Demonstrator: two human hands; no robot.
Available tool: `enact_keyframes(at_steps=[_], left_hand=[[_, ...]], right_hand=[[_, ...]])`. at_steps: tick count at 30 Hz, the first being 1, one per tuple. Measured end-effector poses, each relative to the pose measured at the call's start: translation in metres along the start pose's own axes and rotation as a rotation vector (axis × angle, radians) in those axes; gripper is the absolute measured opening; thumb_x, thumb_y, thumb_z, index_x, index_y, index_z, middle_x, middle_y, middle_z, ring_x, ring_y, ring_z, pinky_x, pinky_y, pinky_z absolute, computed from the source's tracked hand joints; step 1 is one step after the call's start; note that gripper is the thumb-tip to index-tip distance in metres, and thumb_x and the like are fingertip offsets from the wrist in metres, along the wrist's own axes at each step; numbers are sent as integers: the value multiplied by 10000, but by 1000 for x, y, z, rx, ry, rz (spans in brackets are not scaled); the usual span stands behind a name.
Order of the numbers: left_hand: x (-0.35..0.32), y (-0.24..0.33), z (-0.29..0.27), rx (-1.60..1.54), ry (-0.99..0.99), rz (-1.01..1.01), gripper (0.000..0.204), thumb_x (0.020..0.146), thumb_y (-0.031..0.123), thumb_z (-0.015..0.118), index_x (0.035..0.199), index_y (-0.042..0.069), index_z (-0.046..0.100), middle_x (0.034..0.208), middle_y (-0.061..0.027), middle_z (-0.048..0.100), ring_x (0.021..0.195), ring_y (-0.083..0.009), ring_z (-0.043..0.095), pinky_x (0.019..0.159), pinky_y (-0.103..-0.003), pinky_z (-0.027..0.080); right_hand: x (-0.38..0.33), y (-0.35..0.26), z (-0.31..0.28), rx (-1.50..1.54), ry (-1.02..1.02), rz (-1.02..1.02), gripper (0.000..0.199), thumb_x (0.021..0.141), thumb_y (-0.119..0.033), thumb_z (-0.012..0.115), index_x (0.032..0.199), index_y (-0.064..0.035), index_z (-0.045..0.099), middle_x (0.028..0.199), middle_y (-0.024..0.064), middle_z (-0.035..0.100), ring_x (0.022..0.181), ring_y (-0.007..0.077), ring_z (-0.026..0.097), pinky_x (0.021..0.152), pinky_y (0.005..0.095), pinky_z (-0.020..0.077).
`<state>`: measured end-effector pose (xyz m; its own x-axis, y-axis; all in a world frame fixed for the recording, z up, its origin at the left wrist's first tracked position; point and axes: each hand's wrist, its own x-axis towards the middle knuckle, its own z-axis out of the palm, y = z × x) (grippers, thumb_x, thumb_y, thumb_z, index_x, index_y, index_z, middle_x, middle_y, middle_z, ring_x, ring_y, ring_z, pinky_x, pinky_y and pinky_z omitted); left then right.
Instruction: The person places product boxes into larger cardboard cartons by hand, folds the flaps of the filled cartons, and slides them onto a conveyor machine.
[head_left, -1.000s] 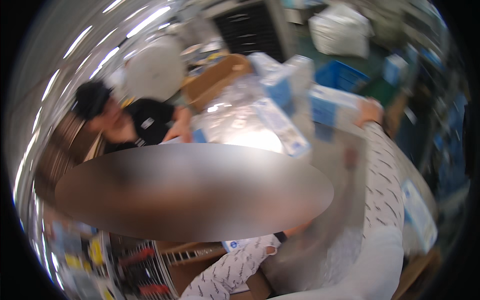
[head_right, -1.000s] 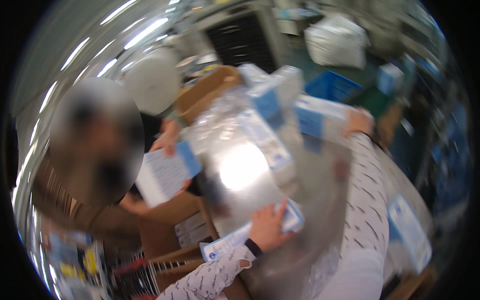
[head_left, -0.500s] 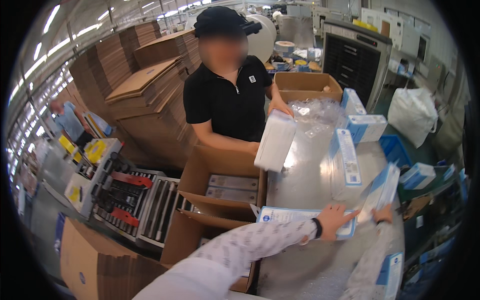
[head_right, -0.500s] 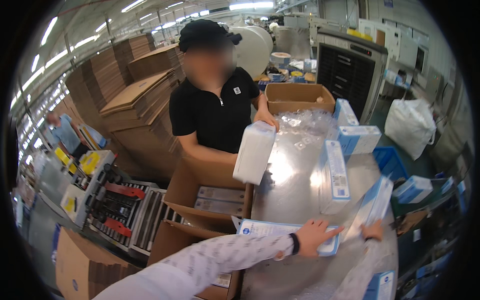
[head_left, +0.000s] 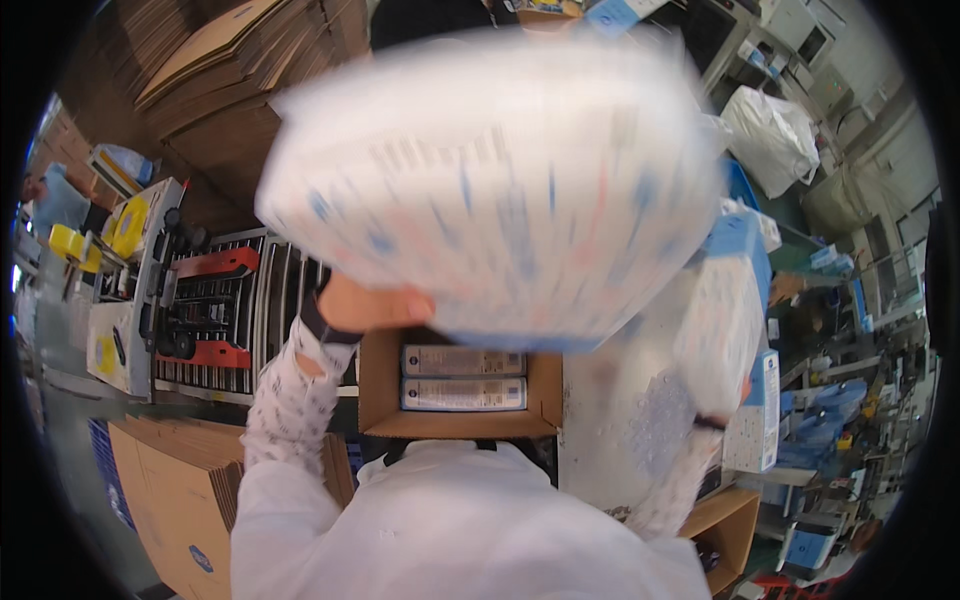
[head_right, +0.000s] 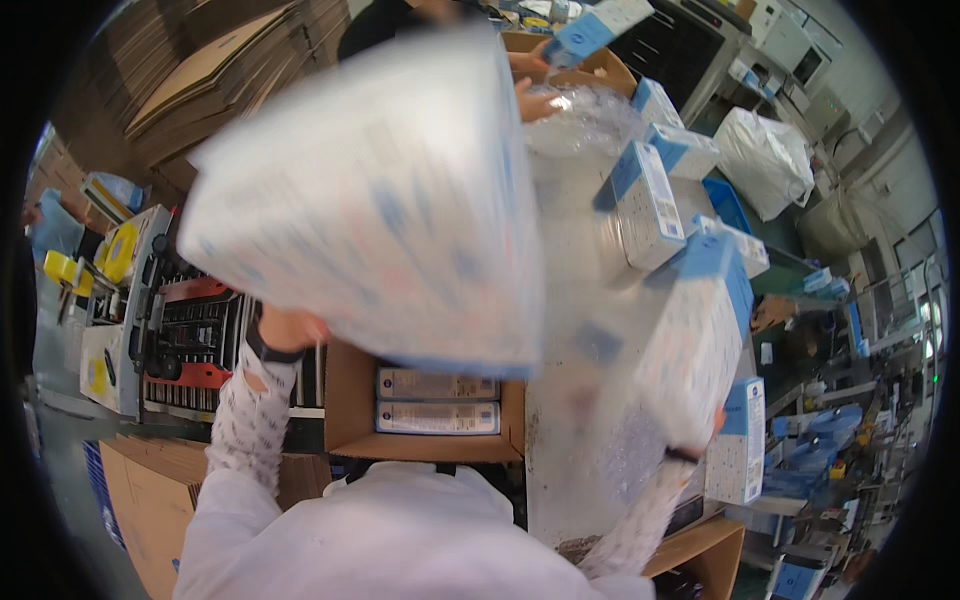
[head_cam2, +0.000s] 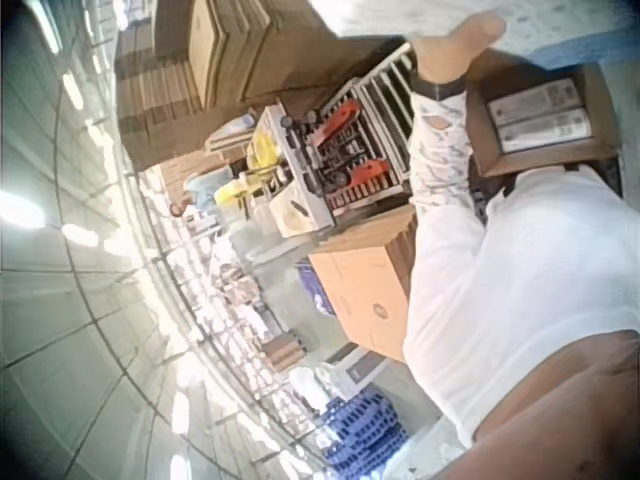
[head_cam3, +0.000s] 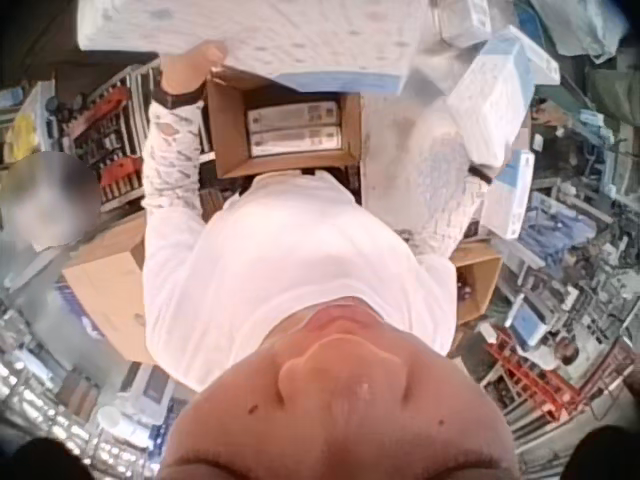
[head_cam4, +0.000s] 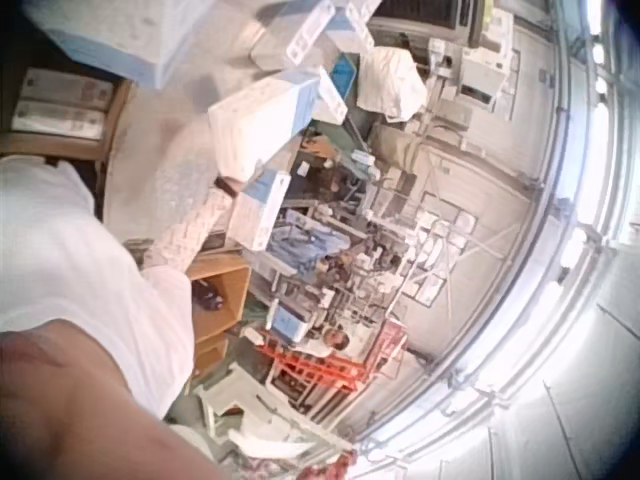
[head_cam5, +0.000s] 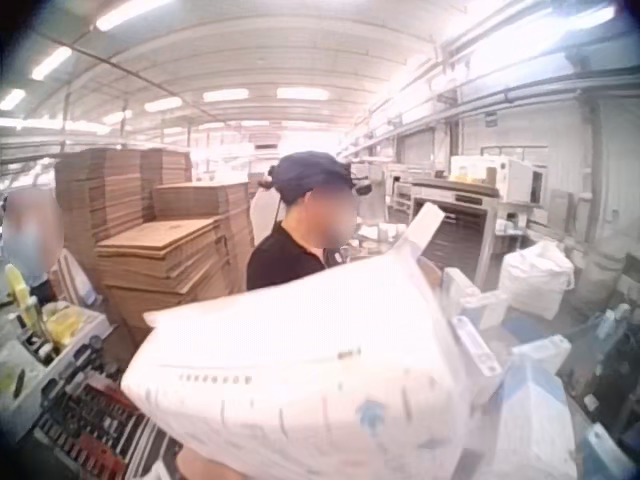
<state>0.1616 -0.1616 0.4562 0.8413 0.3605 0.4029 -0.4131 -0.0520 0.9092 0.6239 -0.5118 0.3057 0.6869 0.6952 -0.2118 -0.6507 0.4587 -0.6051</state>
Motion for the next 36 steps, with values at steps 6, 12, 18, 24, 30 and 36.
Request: enact_keyframes(at_steps=[6, 12, 18, 24, 30, 36], left_hand=[[-70, -138, 35, 839, -360, -288, 1145, 604, 499, 774, 1441, -8, 178, 1184, -260, 487, 1069, -386, 505, 985, -408, 369], [-140, -388, 88, 795, -461, -775, 1011, 687, 628, 658, 1413, 30, 287, 1369, -256, 401, 1223, -379, 439, 1015, -399, 342], [-201, -442, 76, 870, -397, -999, 893, 747, 658, 553, 1372, 45, 378, 1335, -241, 451, 1193, -383, 468, 976, -391, 380], [-179, -412, 29, 655, -511, -1104, 686, 805, 617, 491, 1237, 87, 544, 1219, -212, 554, 1102, -389, 527, 912, -403, 429], [-224, -381, -6, 1434, -191, -869, 907, 727, 505, 652, 1441, 111, 254, 1535, -119, 133, 1407, -354, 89, 1109, -507, 115], [-247, -474, -48, 868, -767, -1474, 1022, 752, 759, 448, 1434, 23, 255, 1499, -180, 216, 1391, -349, 161, 1134, -415, 116]], right_hand=[[-91, 99, 75, -31, -239, -188, 570, 760, -239, 673, 1252, -22, 484, 1175, 135, 579, 1069, 289, 567, 893, 403, 468], [-77, 179, 142, -1010, -543, -233, 727, 633, -186, 790, 1274, -61, 471, 1191, 150, 541, 1053, 330, 548, 878, 425, 447], [-30, 298, 129, -1992, -1243, -628, 871, 588, -183, 737, 1373, -347, 398, 1176, 145, 495, 1072, 356, 481, 919, 498, 359], [5, 414, 88, -2263, -1106, -72, 667, 688, -198, 648, 1328, -279, 479, 1338, 154, 433, 1300, 337, 326, 1082, 497, 199], [14, 406, -13, -2401, -823, -260, 525, 761, -202, 537, 1280, -138, 499, 1363, 111, 419, 1276, 314, 376, 1034, 508, 294], [59, 378, 134, -1881, -1340, 686, 507, 839, -357, 591, 1189, 10, 572, 1218, 200, 571, 1149, 310, 534, 967, 390, 424]])
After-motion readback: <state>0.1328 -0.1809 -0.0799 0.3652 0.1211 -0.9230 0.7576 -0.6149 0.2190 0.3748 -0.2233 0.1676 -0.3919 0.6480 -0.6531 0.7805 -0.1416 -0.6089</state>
